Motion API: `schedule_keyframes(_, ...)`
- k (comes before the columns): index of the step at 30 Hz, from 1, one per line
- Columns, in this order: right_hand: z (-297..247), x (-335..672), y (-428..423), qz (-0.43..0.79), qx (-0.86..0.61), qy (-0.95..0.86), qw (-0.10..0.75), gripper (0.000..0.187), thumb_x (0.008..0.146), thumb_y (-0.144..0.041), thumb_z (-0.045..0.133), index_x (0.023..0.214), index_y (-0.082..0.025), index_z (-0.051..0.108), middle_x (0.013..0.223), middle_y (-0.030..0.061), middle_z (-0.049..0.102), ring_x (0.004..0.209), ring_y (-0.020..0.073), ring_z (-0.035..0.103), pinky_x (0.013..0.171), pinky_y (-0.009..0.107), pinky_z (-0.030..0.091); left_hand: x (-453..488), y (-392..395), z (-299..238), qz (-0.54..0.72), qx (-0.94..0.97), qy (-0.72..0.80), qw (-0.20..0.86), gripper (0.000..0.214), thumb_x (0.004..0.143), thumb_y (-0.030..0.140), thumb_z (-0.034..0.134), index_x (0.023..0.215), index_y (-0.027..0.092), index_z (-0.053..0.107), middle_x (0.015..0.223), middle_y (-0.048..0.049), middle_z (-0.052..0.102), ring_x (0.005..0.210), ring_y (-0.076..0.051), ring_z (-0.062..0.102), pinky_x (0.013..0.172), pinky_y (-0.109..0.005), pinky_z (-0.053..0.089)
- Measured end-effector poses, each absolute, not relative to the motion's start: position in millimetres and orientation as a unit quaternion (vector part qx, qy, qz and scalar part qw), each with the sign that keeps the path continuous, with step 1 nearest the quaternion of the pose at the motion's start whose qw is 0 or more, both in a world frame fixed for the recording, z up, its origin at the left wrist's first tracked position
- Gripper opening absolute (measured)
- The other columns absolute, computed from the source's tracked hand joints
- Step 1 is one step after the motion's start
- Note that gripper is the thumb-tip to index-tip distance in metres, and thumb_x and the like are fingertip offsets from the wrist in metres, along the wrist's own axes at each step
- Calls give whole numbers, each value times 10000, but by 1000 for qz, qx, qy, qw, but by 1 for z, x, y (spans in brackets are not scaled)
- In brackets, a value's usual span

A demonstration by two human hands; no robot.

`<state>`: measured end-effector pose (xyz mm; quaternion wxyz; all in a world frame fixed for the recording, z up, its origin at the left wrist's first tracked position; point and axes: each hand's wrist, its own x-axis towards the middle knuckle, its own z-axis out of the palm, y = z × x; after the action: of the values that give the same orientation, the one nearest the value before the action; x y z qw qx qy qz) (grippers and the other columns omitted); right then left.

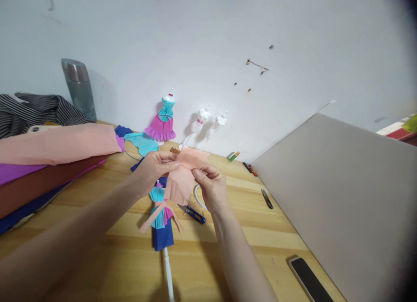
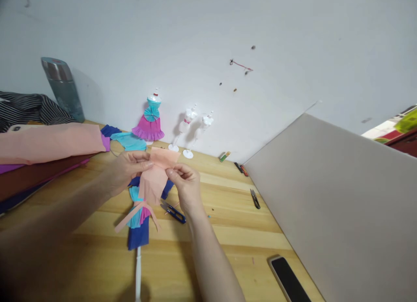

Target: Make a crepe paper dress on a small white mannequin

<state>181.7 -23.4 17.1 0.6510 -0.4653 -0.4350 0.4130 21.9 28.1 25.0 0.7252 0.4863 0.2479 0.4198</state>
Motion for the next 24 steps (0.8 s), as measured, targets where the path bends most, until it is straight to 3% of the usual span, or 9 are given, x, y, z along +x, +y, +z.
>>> schedule_keyframes(6, 21, 181, -25, 453, -433, -408, 665, 181, 524, -283, 841, 607, -212, 697, 503, -47, 589, 456, 79, 456, 488, 230, 373, 20, 28, 27, 420, 497, 225, 725, 135, 691, 223, 739, 798, 141, 744, 728, -22, 723, 670, -122, 652, 665, -228, 509)
schedule_keyframes(12, 23, 184, -28, 487, -421, -418, 641, 181, 555, -304, 796, 701, -220, 729, 701, 30, 691, 638, 175, 609, 635, 314, 479, 19, 31, 28, 441, 526, 229, 691, 133, 676, 227, 745, 779, 143, 748, 708, -12, 712, 659, -120, 644, 654, -223, 502)
schedule_keyframes(19, 26, 184, -29, 507, -394, -436, 630, 225, 650, -444, 711, 653, -220, 701, 658, 20, 639, 617, 165, 586, 582, 281, 465, 18, 28, 30, 424, 544, 273, 671, 238, 685, 263, 735, 884, 133, 749, 855, -65, 751, 783, -172, 680, 746, -275, 517)
schedule_keyframes(24, 21, 182, -27, 481, -447, -441, 612, 184, 619, -360, 766, 695, -196, 731, 620, 8, 652, 541, 129, 539, 564, 257, 440, 18, 29, 30, 409, 567, 267, 664, 305, 684, 288, 738, 941, 125, 739, 830, -71, 748, 774, -184, 682, 723, -271, 514)
